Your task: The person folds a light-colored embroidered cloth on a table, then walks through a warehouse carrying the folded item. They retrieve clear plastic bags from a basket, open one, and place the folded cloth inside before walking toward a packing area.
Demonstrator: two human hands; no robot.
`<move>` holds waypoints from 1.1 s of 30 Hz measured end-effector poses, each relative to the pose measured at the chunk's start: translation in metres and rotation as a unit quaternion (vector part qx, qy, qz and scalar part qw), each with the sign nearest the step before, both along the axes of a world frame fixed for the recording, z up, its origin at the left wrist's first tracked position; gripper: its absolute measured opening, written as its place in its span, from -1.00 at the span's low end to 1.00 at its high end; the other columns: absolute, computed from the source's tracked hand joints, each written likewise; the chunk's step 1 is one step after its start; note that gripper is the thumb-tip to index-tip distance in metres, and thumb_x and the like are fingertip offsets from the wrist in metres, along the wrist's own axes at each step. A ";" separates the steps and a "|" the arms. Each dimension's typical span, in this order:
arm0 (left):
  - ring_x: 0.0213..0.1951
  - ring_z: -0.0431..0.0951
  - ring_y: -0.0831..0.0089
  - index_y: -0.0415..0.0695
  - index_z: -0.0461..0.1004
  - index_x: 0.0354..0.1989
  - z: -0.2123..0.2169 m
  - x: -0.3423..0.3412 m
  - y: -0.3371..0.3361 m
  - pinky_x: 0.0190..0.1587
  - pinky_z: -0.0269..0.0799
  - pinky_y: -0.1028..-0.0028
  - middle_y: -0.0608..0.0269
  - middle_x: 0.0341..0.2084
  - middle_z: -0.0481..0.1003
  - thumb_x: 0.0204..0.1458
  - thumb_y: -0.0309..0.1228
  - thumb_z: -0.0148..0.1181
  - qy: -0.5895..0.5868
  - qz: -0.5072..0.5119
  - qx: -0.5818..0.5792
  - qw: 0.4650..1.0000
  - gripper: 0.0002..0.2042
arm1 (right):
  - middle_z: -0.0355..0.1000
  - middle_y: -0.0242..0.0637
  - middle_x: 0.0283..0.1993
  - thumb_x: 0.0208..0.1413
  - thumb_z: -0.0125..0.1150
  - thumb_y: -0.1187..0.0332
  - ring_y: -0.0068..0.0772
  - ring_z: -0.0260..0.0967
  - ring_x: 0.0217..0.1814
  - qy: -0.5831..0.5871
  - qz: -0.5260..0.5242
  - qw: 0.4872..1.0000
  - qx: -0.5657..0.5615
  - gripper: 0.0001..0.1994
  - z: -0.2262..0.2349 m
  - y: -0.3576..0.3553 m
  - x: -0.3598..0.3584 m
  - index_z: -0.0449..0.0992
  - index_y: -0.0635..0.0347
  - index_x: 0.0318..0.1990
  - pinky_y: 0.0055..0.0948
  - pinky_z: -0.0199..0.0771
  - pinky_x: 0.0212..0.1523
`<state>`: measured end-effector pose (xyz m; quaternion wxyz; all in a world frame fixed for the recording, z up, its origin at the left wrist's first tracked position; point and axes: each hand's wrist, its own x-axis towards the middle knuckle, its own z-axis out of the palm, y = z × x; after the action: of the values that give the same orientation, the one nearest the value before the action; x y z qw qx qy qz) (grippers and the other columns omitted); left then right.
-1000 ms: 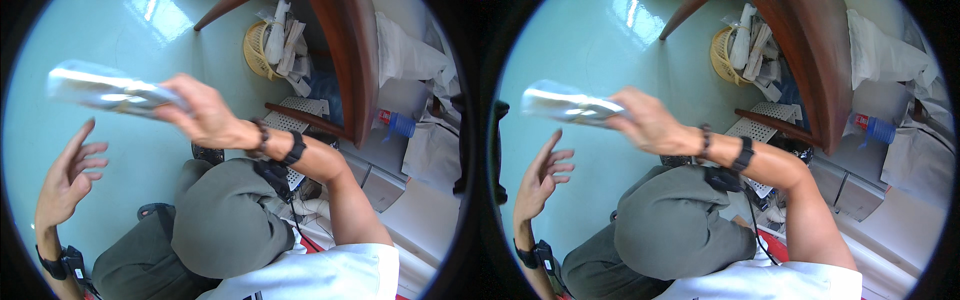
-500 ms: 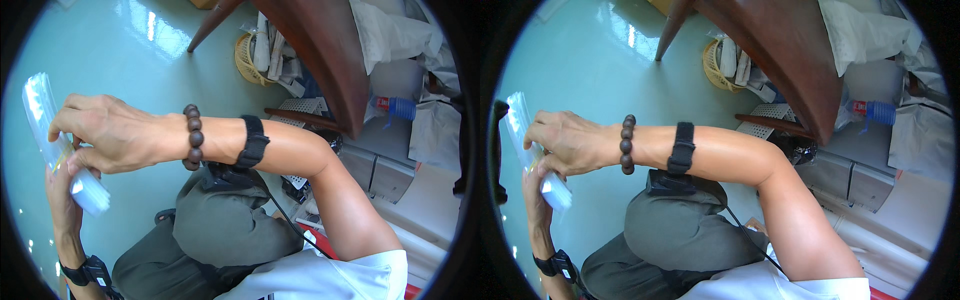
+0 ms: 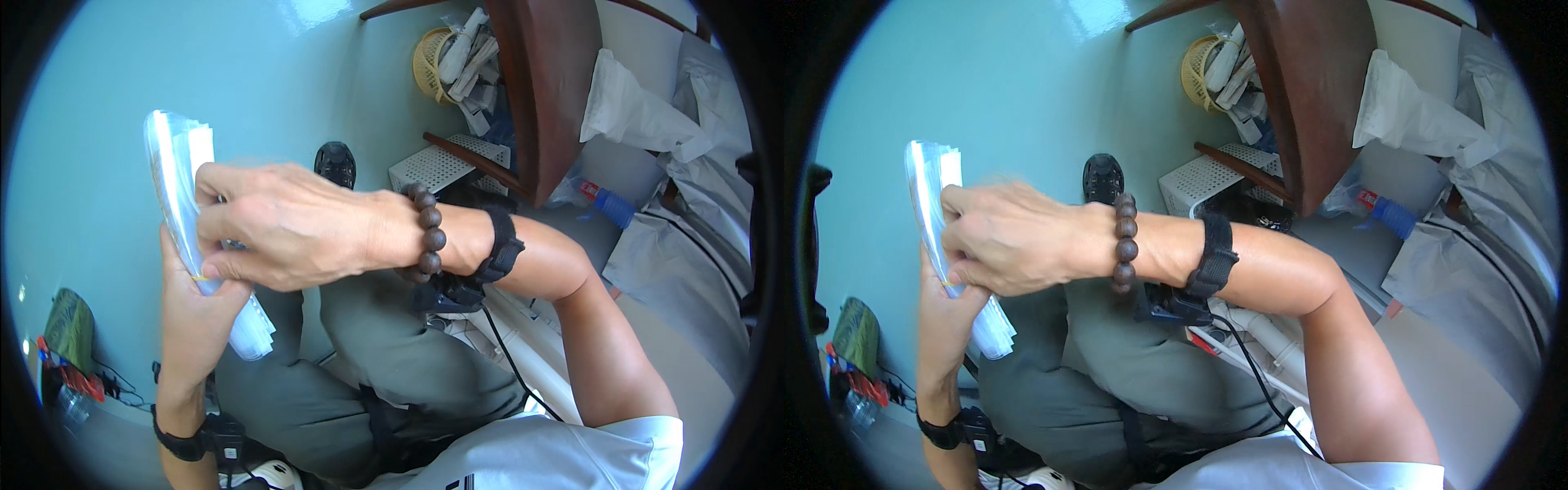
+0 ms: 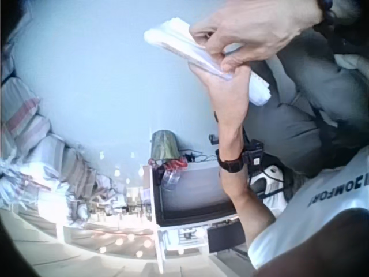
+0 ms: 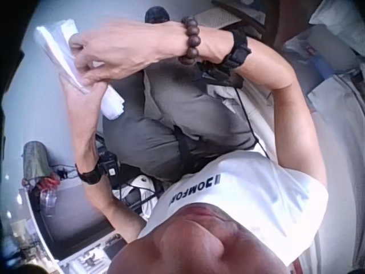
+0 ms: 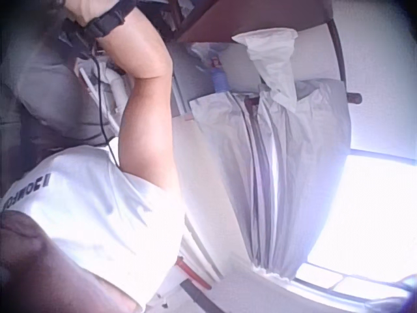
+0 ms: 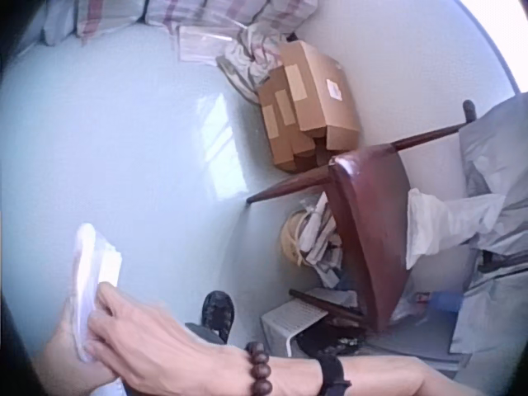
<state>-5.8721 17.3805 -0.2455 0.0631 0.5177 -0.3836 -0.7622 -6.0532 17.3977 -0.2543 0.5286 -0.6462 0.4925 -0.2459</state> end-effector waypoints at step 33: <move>0.29 0.26 0.10 -0.22 -0.03 0.39 0.404 0.099 0.035 0.32 0.18 0.12 -0.06 0.28 0.19 0.23 0.02 -0.07 0.337 0.395 0.009 0.855 -0.29 | 0.54 -0.10 -0.27 0.29 0.09 0.11 -0.37 0.50 -0.27 -0.186 -0.188 0.951 0.160 -0.56 0.433 0.052 0.103 0.46 0.32 0.09 -0.39 0.51 -0.21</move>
<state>-5.7733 17.4159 0.1590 0.4794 0.3373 -0.0949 -0.8046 -5.9501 17.4492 0.1785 0.6514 -0.3914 0.5309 -0.3750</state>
